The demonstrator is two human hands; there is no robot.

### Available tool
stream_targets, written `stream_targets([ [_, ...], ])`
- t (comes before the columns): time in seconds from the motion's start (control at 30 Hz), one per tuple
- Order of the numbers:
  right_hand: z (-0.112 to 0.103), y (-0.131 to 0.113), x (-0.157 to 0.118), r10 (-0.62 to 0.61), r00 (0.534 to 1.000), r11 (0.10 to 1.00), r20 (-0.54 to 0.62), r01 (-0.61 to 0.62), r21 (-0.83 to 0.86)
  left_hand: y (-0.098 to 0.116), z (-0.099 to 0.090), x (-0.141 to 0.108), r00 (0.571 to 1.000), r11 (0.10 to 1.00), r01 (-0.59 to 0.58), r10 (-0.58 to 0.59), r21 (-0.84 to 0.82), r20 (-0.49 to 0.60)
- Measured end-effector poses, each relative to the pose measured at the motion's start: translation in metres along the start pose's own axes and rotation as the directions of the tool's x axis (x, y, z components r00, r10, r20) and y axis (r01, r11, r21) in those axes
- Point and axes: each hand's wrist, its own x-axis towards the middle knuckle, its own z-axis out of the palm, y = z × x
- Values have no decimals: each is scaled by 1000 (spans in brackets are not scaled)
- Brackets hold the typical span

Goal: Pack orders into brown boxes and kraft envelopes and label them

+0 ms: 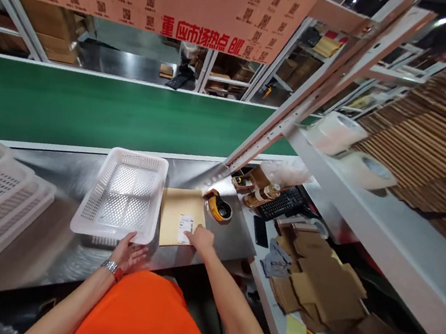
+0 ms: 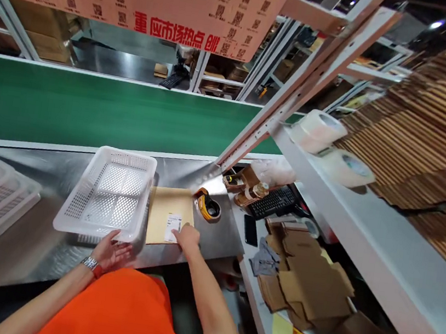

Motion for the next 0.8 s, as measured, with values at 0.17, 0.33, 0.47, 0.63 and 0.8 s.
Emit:
stream_targets([
  [0.17,16,-8,11,-332,941,943,-69,333,-3,6,4,18,985,981,-144,130,-126,-118],
  [0.33,69,-8,18,-500,864,864,-60,502,38,4,12,25,938,939,-283,229,-197,-259],
  [0.47,88,-4,22,-498,865,865,-58,500,44,0,19,24,903,915,-346,265,-206,-339],
  [0.63,77,-7,23,-499,867,866,0,498,37,0,26,24,879,901,-383,289,-203,-379],
  [0.8,58,14,15,-655,743,755,141,649,87,-5,30,28,866,890,-412,316,-195,-389],
])
